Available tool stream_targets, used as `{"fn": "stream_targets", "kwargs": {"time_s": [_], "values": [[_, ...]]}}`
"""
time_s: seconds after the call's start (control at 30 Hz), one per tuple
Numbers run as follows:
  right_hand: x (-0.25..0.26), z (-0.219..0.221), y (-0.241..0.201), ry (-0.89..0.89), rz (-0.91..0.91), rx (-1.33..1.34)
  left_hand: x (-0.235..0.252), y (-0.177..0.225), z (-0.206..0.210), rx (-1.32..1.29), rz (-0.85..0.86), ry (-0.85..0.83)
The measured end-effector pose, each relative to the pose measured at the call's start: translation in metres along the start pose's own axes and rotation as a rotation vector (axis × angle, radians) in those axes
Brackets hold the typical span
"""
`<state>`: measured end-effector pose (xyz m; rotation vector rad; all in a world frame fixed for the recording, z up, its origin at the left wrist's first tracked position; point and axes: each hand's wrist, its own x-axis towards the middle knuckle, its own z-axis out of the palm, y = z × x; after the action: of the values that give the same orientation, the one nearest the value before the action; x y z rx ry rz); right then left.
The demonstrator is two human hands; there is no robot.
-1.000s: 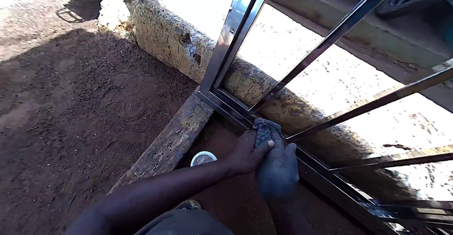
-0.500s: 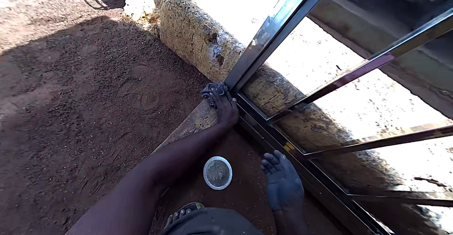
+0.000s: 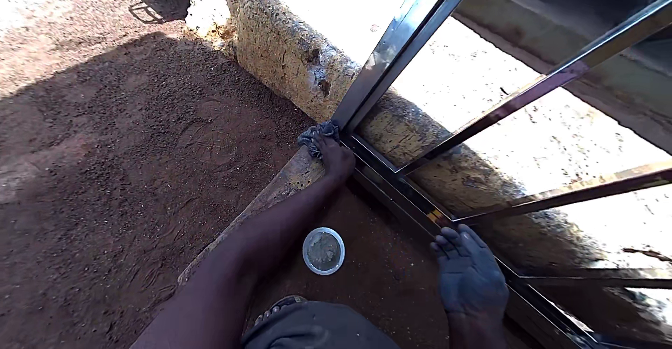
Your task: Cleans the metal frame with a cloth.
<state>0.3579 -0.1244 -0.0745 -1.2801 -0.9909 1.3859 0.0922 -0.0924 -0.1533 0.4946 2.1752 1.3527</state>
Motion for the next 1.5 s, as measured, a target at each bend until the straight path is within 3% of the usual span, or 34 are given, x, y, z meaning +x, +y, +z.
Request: {"fn": "stream_targets", "kwargs": {"time_s": [0.1, 0.2, 0.3, 0.5, 0.6, 0.77, 0.9, 1.07, 1.17, 1.23, 1.3, 1.37, 1.4, 1.47, 1.5], "values": [[0.0, -0.013, 0.001, 0.077, 0.038, 0.054, -0.023, 0.012, 0.009, 0.034, -0.062, -0.055], [-0.008, -0.014, 0.008, 0.071, 0.068, 0.067, -0.072, 0.036, 0.026, 0.032, -0.185, -0.227], [-0.009, -0.014, 0.004, 0.057, 0.053, 0.052, -0.091, 0.05, 0.035, 0.011, -0.24, -0.335], [-0.001, -0.019, -0.016, 0.078, -0.032, 0.068, -0.032, 0.031, 0.004, 0.031, -0.169, -0.073], [-0.007, -0.017, -0.004, 0.065, -0.014, 0.085, -0.033, 0.03, 0.01, -0.006, -0.23, -0.058], [-0.012, -0.012, 0.001, 0.091, 0.031, 0.105, -0.115, 0.067, 0.052, -0.112, -0.406, -0.326], [-0.004, -0.029, -0.012, 0.136, -0.034, 0.091, -0.166, 0.088, 0.078, -0.155, -0.456, -0.55], [0.008, -0.046, -0.002, 0.19, -0.092, -0.003, -0.167, 0.077, 0.053, -0.329, -0.407, -0.586], [0.0, -0.03, 0.028, -0.03, -0.089, 0.024, -0.179, 0.076, 0.03, -0.483, -0.248, -0.809], [-0.011, -0.004, 0.03, -0.015, -0.232, 0.094, -0.182, 0.077, 0.022, -0.373, -0.119, -0.972], [-0.011, -0.008, 0.03, -0.182, -0.487, -0.041, -0.177, 0.074, 0.015, -0.265, -0.064, -1.078], [-0.017, 0.001, 0.01, -0.091, -0.596, -0.261, -0.17, 0.063, 0.011, -0.39, -0.161, -1.161], [-0.02, -0.005, 0.002, -0.172, -0.591, -0.43, -0.165, 0.055, 0.009, -0.509, -0.234, -1.184], [0.01, -0.023, 0.037, -0.253, -0.966, -0.626, -0.153, 0.047, -0.003, -0.488, -0.178, -1.21], [0.023, -0.031, 0.051, -0.292, -1.115, -0.699, -0.145, 0.048, -0.015, -0.275, -0.034, -1.212]]}}
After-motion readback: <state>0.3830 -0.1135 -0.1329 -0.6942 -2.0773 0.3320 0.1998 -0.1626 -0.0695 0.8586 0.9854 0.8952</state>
